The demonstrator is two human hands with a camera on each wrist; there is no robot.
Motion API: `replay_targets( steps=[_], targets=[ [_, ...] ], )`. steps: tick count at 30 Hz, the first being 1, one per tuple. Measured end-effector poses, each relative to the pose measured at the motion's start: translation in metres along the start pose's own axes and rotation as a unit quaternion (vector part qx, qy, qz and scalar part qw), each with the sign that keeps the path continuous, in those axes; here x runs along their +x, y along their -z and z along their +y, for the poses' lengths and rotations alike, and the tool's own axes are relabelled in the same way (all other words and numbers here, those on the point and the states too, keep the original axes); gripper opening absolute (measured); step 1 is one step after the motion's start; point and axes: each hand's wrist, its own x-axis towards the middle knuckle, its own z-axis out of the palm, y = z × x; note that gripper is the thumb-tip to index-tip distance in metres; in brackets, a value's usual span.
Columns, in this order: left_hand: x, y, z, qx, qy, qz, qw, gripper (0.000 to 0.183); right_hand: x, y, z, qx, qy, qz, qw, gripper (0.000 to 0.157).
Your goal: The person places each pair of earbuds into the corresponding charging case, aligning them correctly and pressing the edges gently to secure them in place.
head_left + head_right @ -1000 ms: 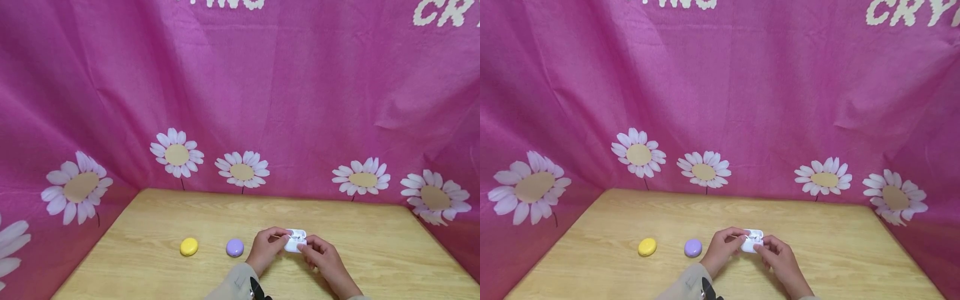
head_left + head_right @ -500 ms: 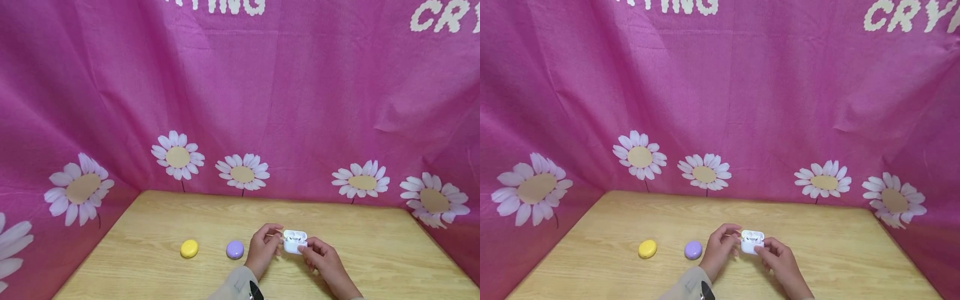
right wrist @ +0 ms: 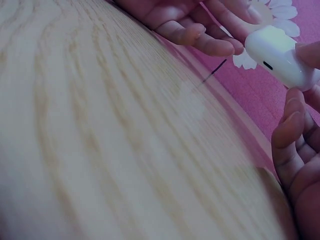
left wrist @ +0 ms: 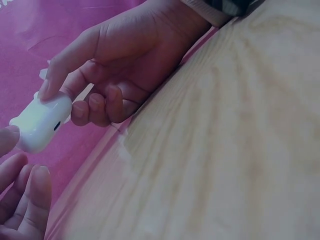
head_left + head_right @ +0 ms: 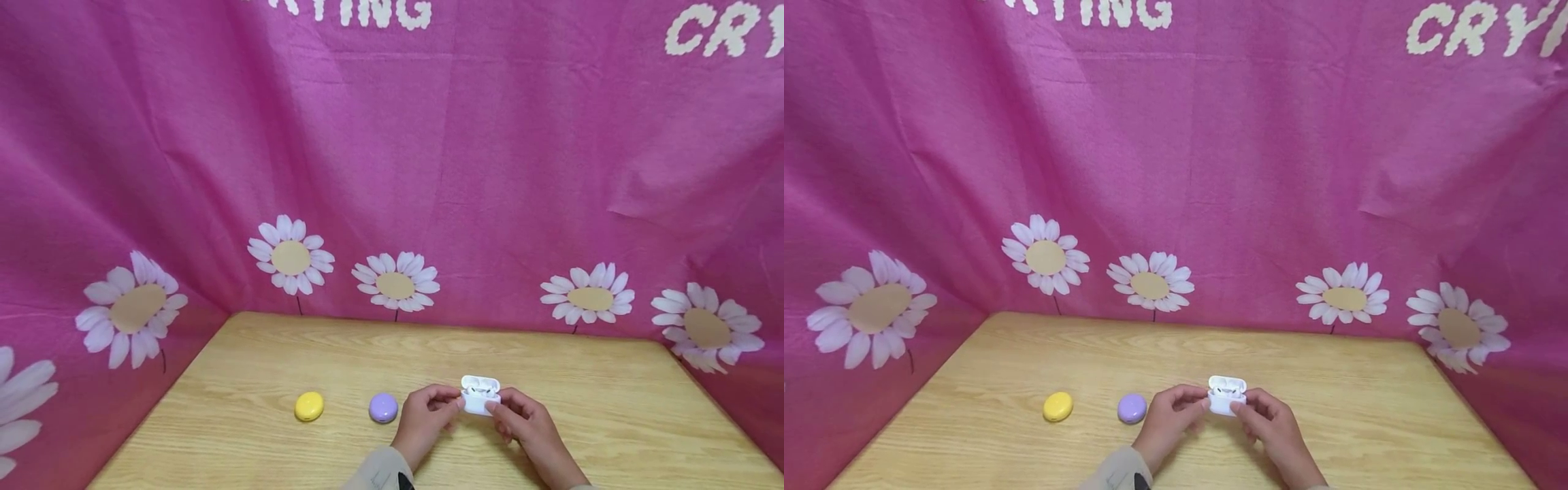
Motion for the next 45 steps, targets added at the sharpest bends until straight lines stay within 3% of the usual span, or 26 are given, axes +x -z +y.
replay_targets(
  steps=[15, 23, 27, 33, 38, 45],
  targets=[
    [-0.003, 0.001, 0.002, -0.012, 0.002, -0.001, 0.9999, 0.020, 0.001, 0.003, 0.000, -0.024, -0.001, -0.031, 0.999, 0.029],
    [0.001, 0.001, -0.001, 0.021, 0.004, 0.011, 0.9997, 0.016, 0.004, 0.004, 0.000, -0.022, -0.044, 0.008, 0.999, 0.034],
    [0.002, 0.001, -0.002, 0.043, 0.004, 0.018, 0.9989, 0.015, 0.004, 0.005, -0.004, -0.024, -0.061, 0.007, 0.998, 0.034],
    [0.001, 0.002, 0.000, 0.062, 0.014, 0.004, 0.9980, 0.014, 0.002, 0.006, -0.014, -0.078, -0.089, 0.000, 0.993, 0.031],
    [-0.003, 0.002, 0.005, 0.123, 0.003, -0.012, 0.9923, 0.012, -0.002, 0.010, -0.020, -0.132, -0.108, -0.019, 0.985, 0.027],
    [-0.005, 0.001, 0.009, 0.155, 0.006, -0.013, 0.9879, 0.010, -0.002, 0.012, -0.018, -0.151, -0.100, -0.017, 0.983, 0.026]
  ],
)
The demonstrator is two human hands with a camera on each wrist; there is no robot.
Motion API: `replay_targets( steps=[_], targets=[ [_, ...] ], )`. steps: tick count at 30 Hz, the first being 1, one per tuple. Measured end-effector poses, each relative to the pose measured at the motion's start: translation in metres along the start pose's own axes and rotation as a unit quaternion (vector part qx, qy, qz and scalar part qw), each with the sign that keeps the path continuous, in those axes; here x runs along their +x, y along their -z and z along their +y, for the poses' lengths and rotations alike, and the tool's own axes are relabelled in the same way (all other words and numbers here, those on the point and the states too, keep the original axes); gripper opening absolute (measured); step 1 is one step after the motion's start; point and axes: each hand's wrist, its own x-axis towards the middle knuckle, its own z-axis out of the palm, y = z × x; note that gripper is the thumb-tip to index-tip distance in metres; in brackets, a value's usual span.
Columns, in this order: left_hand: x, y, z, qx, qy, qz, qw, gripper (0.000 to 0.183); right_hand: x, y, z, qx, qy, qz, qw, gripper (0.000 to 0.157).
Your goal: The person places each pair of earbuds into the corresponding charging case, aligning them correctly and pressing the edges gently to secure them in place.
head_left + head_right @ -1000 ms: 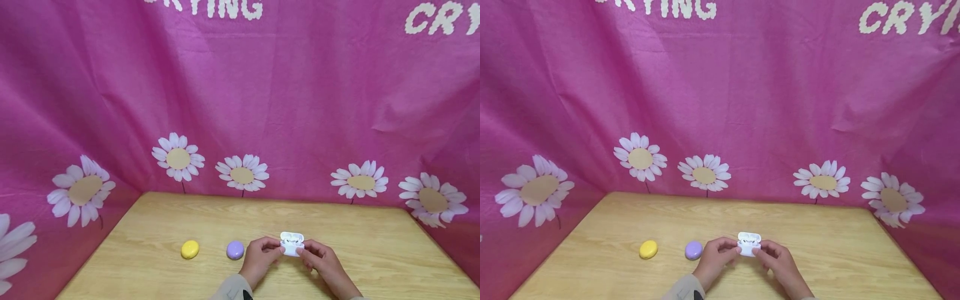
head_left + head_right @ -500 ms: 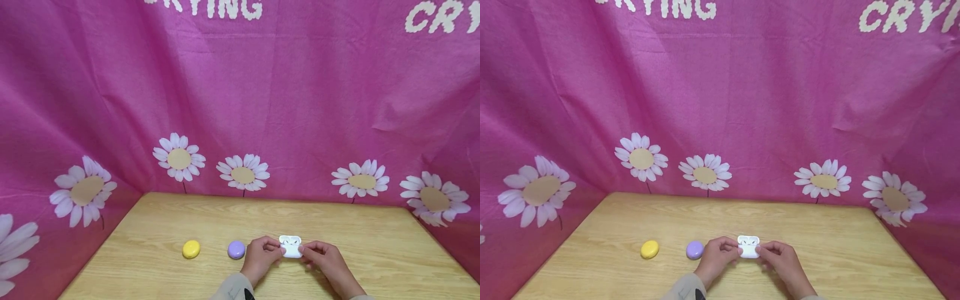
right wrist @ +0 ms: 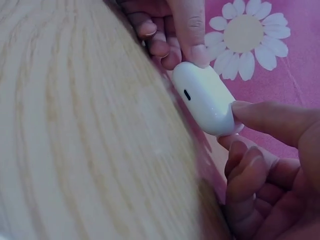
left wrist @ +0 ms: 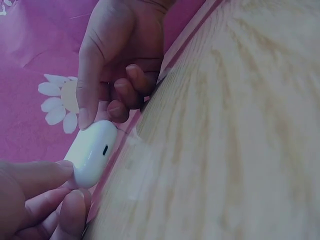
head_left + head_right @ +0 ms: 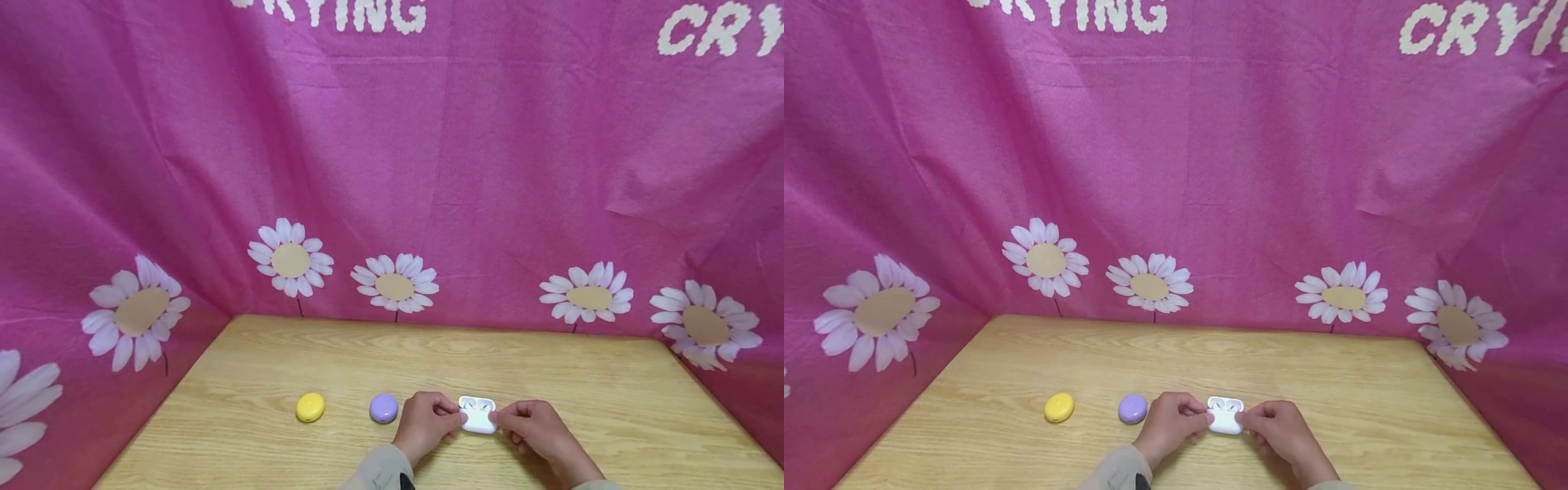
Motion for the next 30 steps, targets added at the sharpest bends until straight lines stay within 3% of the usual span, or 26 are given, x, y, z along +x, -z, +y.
replay_targets(
  steps=[14, 30],
  targets=[
    [0.0024, -0.0010, -0.0015, -0.008, 0.014, 0.005, 0.9999, 0.009, 0.0017, -0.0086, 0.0049, -0.026, -0.005, 0.045, 0.999, 0.023],
    [0.0044, -0.0052, 0.0011, 0.000, 0.050, 0.009, 0.9987, 0.012, 0.0004, -0.0073, 0.0027, -0.032, -0.013, 0.038, 0.999, 0.025]
  ],
)
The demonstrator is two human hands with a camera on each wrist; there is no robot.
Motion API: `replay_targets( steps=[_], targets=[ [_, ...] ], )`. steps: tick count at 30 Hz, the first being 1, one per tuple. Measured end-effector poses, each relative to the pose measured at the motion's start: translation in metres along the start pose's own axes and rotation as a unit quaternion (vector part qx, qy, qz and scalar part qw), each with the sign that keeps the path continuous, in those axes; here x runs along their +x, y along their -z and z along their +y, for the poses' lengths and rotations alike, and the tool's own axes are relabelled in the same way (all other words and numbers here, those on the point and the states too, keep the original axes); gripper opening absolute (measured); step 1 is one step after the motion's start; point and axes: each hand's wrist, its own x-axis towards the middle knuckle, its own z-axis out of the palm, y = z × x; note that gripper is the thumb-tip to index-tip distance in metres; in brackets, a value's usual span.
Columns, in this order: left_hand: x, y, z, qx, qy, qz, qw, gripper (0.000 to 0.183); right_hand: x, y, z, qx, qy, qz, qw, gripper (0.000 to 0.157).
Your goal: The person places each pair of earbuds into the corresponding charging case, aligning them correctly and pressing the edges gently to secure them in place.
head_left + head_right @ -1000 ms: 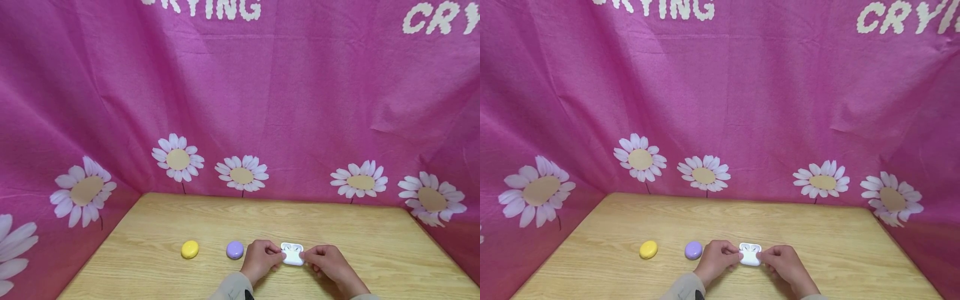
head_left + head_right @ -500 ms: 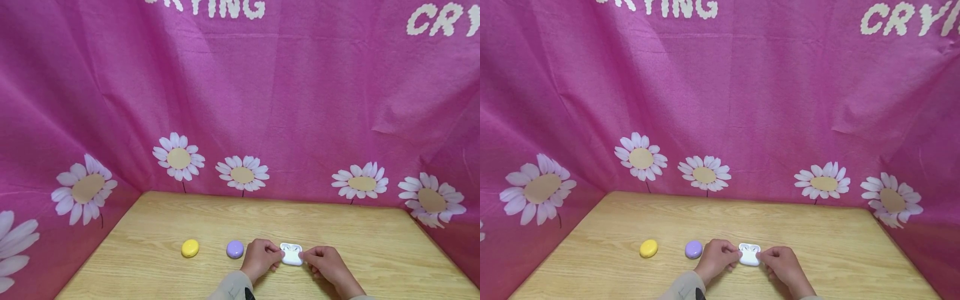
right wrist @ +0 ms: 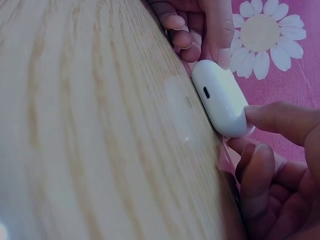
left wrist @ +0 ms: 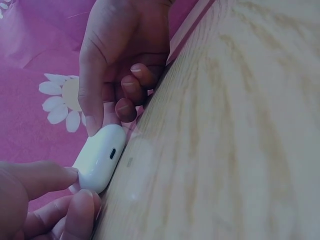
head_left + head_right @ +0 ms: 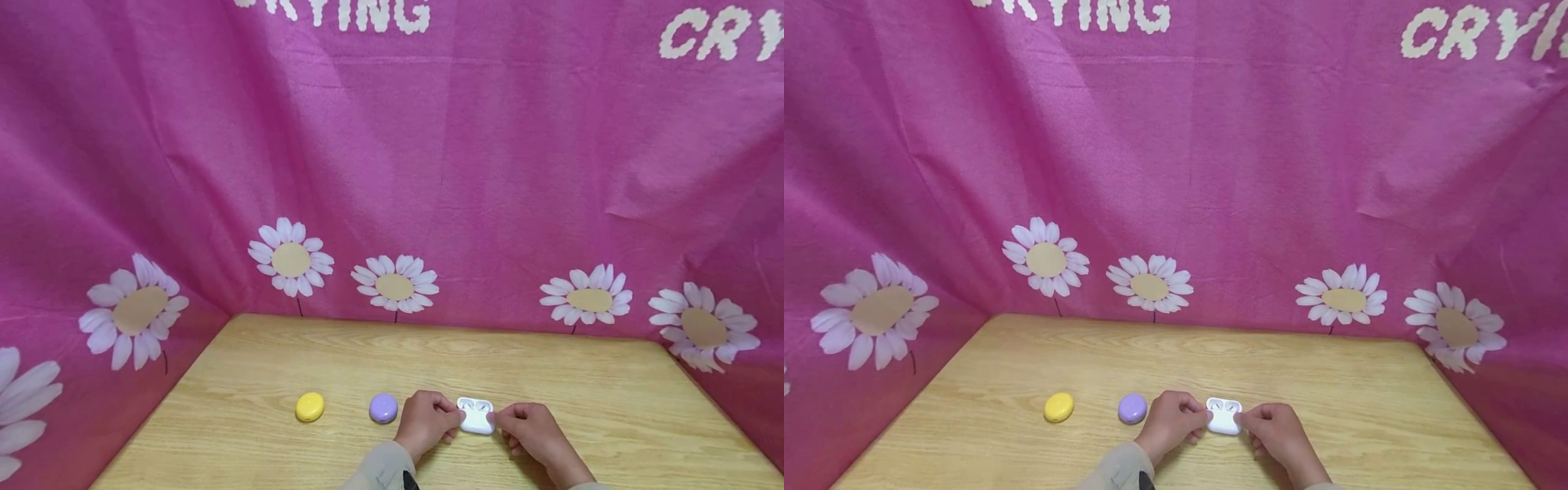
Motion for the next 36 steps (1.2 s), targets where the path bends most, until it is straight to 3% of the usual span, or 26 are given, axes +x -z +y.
replay_targets(
  steps=[15, 36],
  targets=[
    [-0.003, -0.004, 0.011, 0.024, 0.030, 0.021, 0.9991, 0.015, 0.000, -0.001, -0.002, 0.001, -0.015, 0.015, 1.000, 0.024],
    [0.000, -0.004, 0.012, 0.050, 0.050, 0.013, 0.9974, 0.020, -0.003, -0.004, -0.010, -0.006, -0.039, 0.017, 0.999, 0.025]
  ],
)
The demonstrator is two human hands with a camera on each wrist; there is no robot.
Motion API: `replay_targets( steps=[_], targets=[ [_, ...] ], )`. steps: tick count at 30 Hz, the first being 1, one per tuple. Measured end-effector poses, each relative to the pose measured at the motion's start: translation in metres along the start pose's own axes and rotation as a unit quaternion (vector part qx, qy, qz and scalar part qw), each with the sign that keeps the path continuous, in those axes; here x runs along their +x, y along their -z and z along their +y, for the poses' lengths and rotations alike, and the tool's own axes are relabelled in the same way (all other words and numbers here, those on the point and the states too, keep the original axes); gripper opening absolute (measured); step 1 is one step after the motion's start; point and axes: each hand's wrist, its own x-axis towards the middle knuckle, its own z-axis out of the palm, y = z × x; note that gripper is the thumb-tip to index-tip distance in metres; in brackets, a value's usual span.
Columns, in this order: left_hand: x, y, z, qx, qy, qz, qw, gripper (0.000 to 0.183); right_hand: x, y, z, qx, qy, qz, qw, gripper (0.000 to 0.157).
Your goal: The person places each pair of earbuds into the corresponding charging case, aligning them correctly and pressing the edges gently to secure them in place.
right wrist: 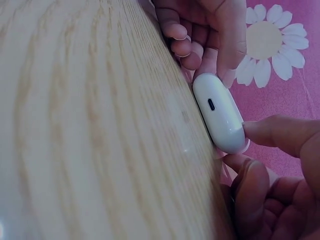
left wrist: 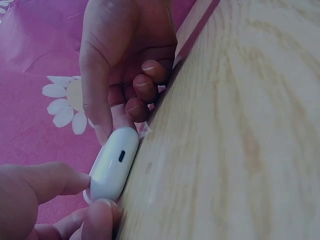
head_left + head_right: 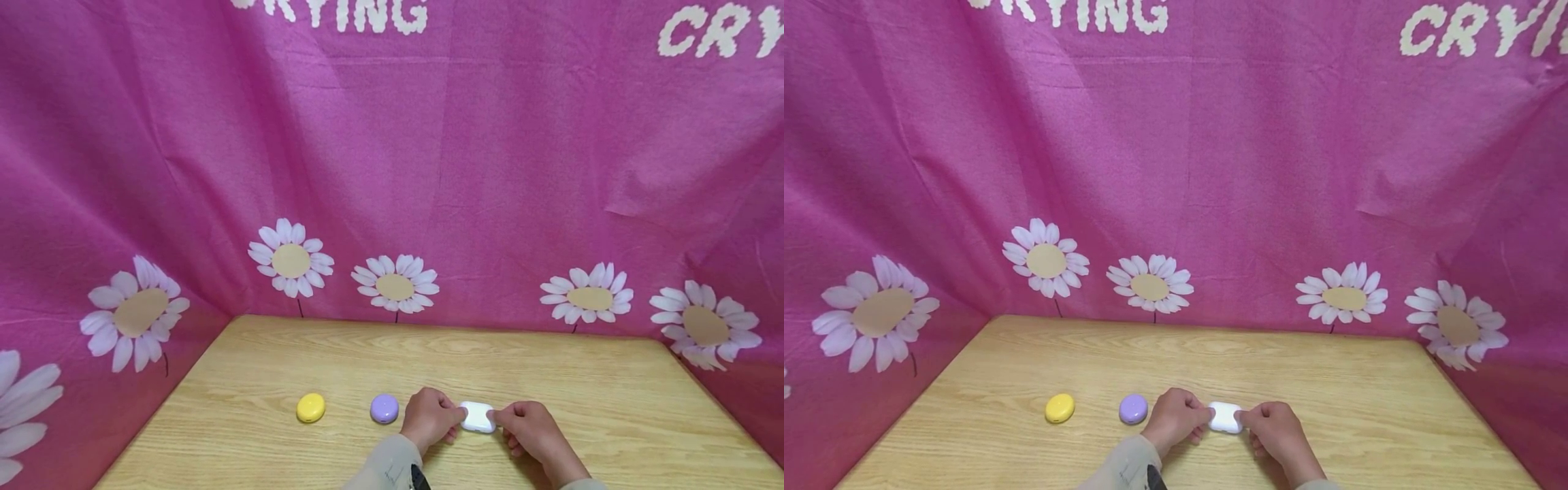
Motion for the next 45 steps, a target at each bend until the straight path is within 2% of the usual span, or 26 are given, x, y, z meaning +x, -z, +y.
replay_targets(
  steps=[6, 13, 20, 25, 32, 39, 45],
  targets=[
    [-0.002, -0.002, -0.001, 0.011, -0.009, 0.007, 0.9999, 0.022, 0.001, 0.000, 0.003, 0.004, 0.005, 0.003, 1.000, 0.027],
    [0.000, -0.006, -0.005, 0.001, -0.018, 0.017, 0.9997, 0.018, 0.001, 0.000, 0.006, -0.001, 0.006, 0.006, 1.000, 0.029],
    [-0.001, -0.003, -0.009, -0.019, -0.014, 0.006, 0.9997, 0.017, -0.001, -0.004, 0.009, 0.025, 0.004, 0.016, 1.000, 0.028],
    [-0.002, 0.001, -0.010, -0.019, -0.007, 0.003, 0.9998, 0.017, -0.001, -0.007, 0.009, 0.053, 0.017, 0.011, 0.998, 0.027],
    [-0.002, -0.002, -0.008, -0.038, -0.006, -0.008, 0.9992, 0.016, 0.000, 0.000, 0.012, 0.041, 0.023, 0.000, 0.999, 0.029],
    [-0.001, -0.003, -0.011, -0.018, 0.001, -0.011, 0.9998, 0.016, 0.003, 0.001, 0.017, 0.049, 0.015, -0.025, 0.998, 0.035],
    [-0.001, 0.000, -0.015, -0.045, -0.001, -0.009, 0.9990, 0.013, 0.001, -0.004, 0.016, 0.055, 0.008, -0.025, 0.998, 0.039]
  ],
)
